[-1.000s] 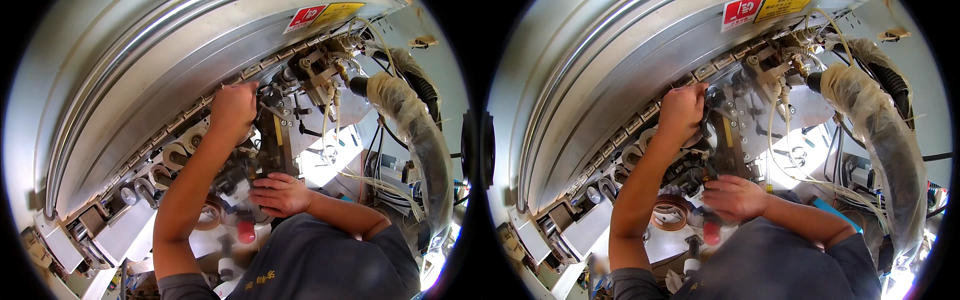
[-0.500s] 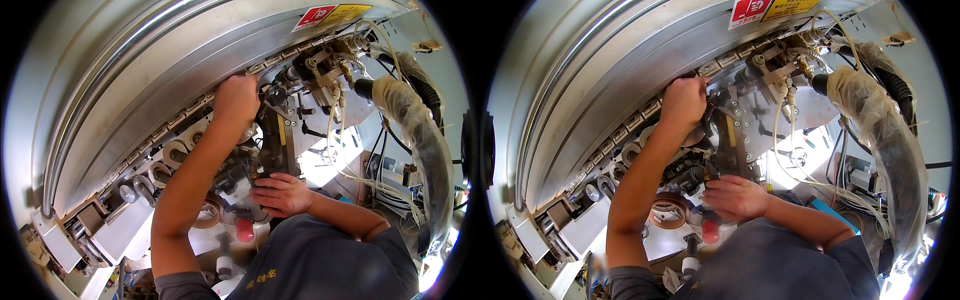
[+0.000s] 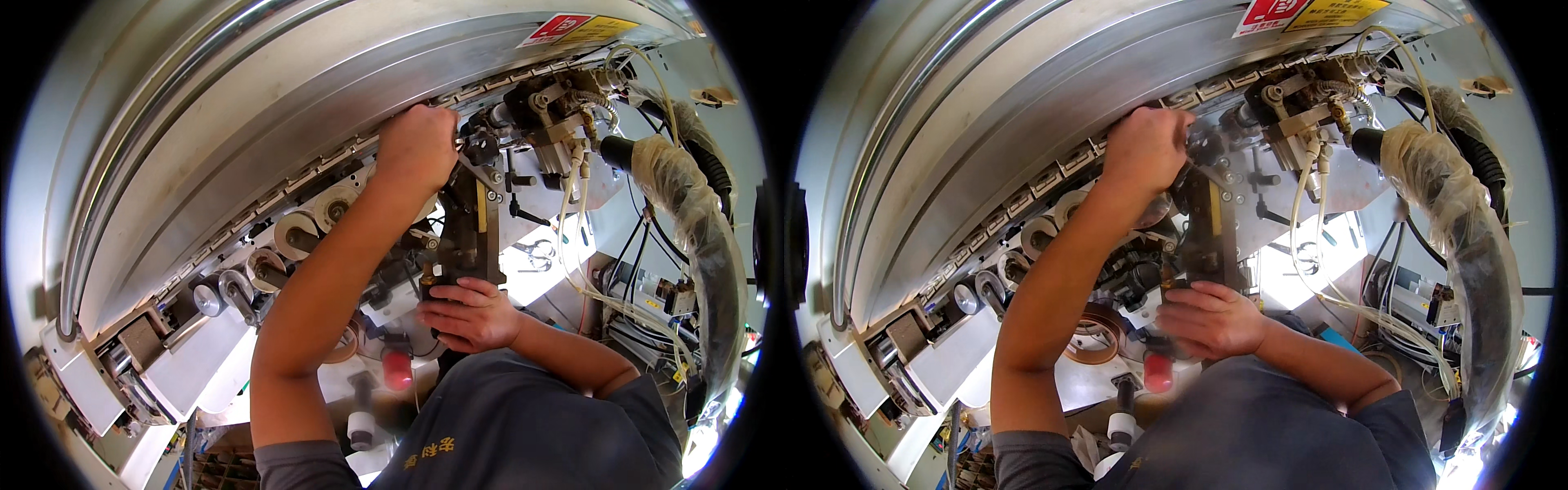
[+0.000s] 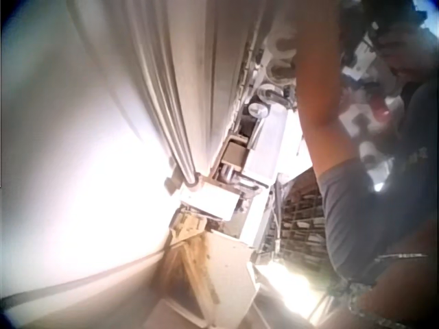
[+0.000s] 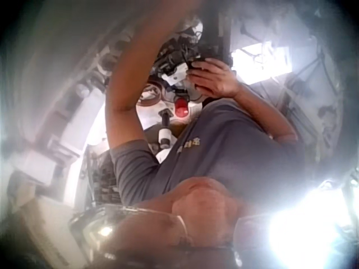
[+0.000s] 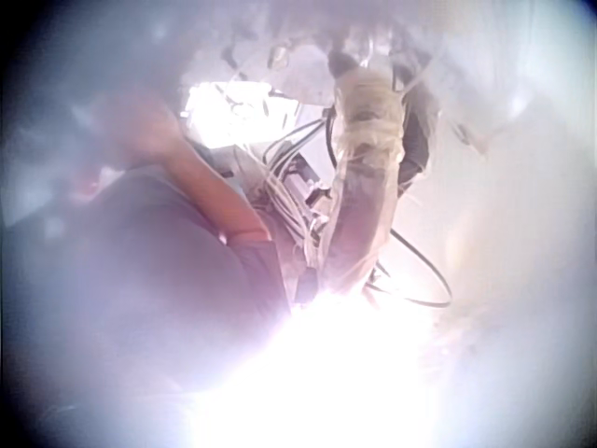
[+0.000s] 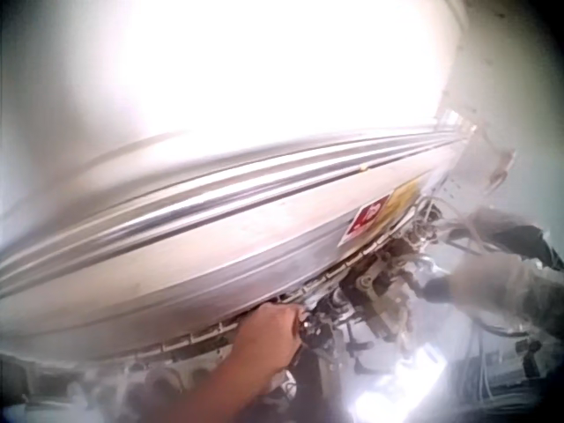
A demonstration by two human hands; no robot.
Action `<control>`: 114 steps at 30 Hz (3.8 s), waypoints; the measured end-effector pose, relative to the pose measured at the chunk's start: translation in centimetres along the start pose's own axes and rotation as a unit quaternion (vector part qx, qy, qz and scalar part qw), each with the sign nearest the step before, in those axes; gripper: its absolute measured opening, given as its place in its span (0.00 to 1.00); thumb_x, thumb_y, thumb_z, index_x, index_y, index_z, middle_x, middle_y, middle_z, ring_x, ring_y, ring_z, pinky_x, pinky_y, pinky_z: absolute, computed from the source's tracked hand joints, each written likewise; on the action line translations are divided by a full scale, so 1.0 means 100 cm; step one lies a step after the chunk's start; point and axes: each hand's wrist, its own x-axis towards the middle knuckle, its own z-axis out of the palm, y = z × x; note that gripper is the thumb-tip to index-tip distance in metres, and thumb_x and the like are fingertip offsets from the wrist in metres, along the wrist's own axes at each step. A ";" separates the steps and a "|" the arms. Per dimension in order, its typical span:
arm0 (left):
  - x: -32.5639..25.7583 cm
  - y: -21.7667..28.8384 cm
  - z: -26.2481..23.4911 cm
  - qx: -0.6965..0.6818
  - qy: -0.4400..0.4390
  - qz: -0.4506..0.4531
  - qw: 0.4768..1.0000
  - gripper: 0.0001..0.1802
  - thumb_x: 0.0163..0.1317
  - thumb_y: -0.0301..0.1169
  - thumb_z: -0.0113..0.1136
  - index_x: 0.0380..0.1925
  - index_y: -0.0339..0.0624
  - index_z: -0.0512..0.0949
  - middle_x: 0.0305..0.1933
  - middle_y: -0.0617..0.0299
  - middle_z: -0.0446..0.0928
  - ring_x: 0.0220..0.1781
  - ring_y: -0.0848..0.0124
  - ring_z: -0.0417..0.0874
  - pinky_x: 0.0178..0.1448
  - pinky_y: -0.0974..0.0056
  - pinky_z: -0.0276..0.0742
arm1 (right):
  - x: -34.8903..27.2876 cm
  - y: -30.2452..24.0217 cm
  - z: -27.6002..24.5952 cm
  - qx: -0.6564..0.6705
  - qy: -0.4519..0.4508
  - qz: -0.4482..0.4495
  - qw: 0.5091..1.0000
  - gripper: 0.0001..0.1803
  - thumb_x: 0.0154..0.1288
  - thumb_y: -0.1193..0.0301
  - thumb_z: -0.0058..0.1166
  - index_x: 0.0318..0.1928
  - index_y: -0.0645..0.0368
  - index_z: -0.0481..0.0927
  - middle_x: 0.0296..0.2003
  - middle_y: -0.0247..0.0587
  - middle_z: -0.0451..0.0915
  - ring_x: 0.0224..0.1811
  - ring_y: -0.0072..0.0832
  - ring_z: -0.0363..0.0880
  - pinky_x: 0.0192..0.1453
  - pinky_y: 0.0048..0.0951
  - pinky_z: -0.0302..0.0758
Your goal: The person uses a screwdriver to adjust components inside a large industrial machine. They briefly interact with a control panel and keyboard, then return to tightening or aligning internal parts with the screwdriver.
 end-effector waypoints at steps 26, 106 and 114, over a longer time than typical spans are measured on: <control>-0.006 0.007 -0.018 0.041 -0.066 -0.083 0.994 0.12 0.67 0.32 0.57 0.46 0.45 0.86 0.40 0.43 0.84 0.45 0.43 0.84 0.52 0.47 0.80 | -0.002 0.001 0.000 0.024 0.004 0.003 1.000 0.24 0.59 0.64 0.61 0.58 0.49 0.80 0.60 0.30 0.79 0.69 0.30 0.72 0.75 0.39 0.60; -0.003 -0.009 0.007 -0.020 0.050 0.059 0.997 0.15 0.60 0.31 0.56 0.45 0.54 0.87 0.39 0.51 0.85 0.42 0.49 0.85 0.46 0.50 0.80 | -0.001 -0.001 0.001 -0.009 -0.010 0.004 1.000 0.22 0.61 0.61 0.62 0.57 0.44 0.83 0.60 0.24 0.81 0.67 0.27 0.73 0.76 0.39 0.57; -0.001 -0.001 -0.001 0.096 0.003 0.066 0.993 0.08 0.58 0.30 0.55 0.32 0.48 0.85 0.34 0.54 0.86 0.40 0.55 0.88 0.44 0.52 0.82 | -0.001 0.000 0.001 -0.013 -0.008 0.002 1.000 0.22 0.61 0.61 0.61 0.57 0.45 0.83 0.60 0.25 0.80 0.67 0.27 0.73 0.76 0.40 0.57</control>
